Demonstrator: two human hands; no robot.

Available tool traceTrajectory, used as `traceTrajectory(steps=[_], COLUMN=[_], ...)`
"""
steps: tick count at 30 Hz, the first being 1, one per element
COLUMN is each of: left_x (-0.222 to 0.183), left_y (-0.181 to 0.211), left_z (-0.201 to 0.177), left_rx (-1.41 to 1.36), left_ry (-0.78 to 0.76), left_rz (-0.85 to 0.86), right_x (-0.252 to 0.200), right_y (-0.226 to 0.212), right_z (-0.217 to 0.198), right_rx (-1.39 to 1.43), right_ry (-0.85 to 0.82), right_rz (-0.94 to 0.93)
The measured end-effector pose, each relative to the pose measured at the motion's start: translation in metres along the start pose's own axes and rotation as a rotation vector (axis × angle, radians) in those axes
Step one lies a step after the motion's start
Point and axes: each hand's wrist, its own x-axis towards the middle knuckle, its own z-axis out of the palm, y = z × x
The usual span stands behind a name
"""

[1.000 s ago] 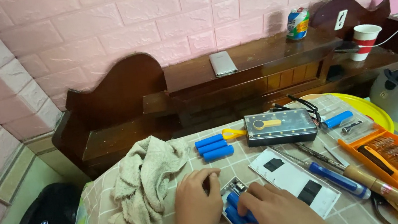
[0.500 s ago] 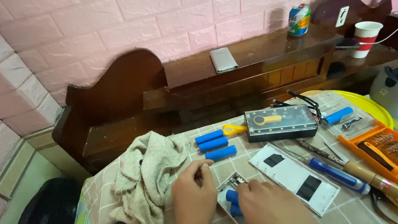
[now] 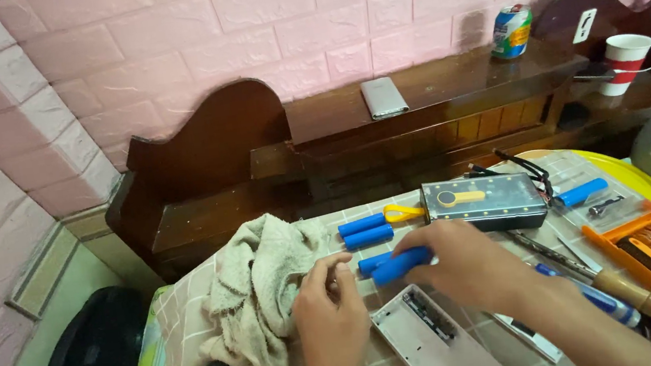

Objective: Assembling a power bank by inserting lithium-ion batteries into the casing and securing the enclosure.

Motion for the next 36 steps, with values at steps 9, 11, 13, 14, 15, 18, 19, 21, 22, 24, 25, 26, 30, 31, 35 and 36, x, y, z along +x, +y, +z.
traceTrajectory(steps=[9, 11, 13, 14, 15, 18, 19, 21, 22, 24, 25, 26, 30, 31, 35, 36], left_x=[0.0, -0.001, -0.002, 0.0, 0.002, 0.004, 0.004, 0.004, 0.003, 0.007, 0.009, 0.011, 0.014, 0.014, 0.007, 0.005], left_y=[0.001, 0.002, 0.008, 0.0, -0.008, -0.01, -0.007, -0.005, -0.004, -0.018, -0.025, -0.03, -0.042, -0.042, -0.022, -0.018], left_z=[0.006, 0.008, 0.008, 0.01, 0.012, 0.012, 0.01, 0.013, 0.014, 0.014, 0.014, 0.017, 0.021, 0.02, 0.013, 0.012], left_rx=[0.162, 0.181, 0.258, 0.259, 0.246, 0.245, 0.26, 0.247, 0.234, 0.193, 0.148, 0.147, 0.147, 0.138, 0.158, 0.161], left_ry=[-0.125, -0.143, -0.248, -0.248, -0.195, -0.145, -0.145, -0.131, -0.116, -0.061, 0.0, -0.001, 0.038, 0.046, -0.017, -0.023], left_rz=[-0.021, 0.009, -0.103, -0.105, 0.041, 0.12, 0.055, -0.018, -0.091, 0.005, 0.105, 0.103, 0.23, 0.254, 0.147, 0.118], right_x=[0.021, 0.022, 0.02, 0.019, 0.019, 0.02, 0.021, 0.021, 0.02, 0.019, 0.019, 0.015, 0.004, 0.003, -0.005, -0.007], right_y=[0.02, 0.027, 0.031, 0.029, 0.027, 0.028, 0.028, 0.029, 0.03, 0.032, 0.033, 0.031, 0.029, 0.029, 0.028, 0.028], right_z=[0.03, 0.032, 0.033, 0.032, 0.029, 0.031, 0.033, 0.035, 0.037, 0.04, 0.04, 0.036, 0.029, 0.028, 0.028, 0.028], right_rx=[0.025, 0.014, 0.01, 0.011, -0.048, -0.079, -0.052, -0.032, -0.013, 0.004, 0.018, 0.016, 0.053, 0.086, 0.009, 0.004], right_ry=[0.102, 0.098, 0.143, 0.14, 0.122, 0.133, 0.163, 0.179, 0.196, 0.2, 0.211, 0.209, 0.173, 0.198, 0.159, 0.14], right_rz=[-0.215, -0.227, -0.227, -0.227, -0.246, -0.244, -0.228, -0.234, -0.24, -0.252, -0.269, -0.268, -0.261, -0.274, -0.326, -0.318])
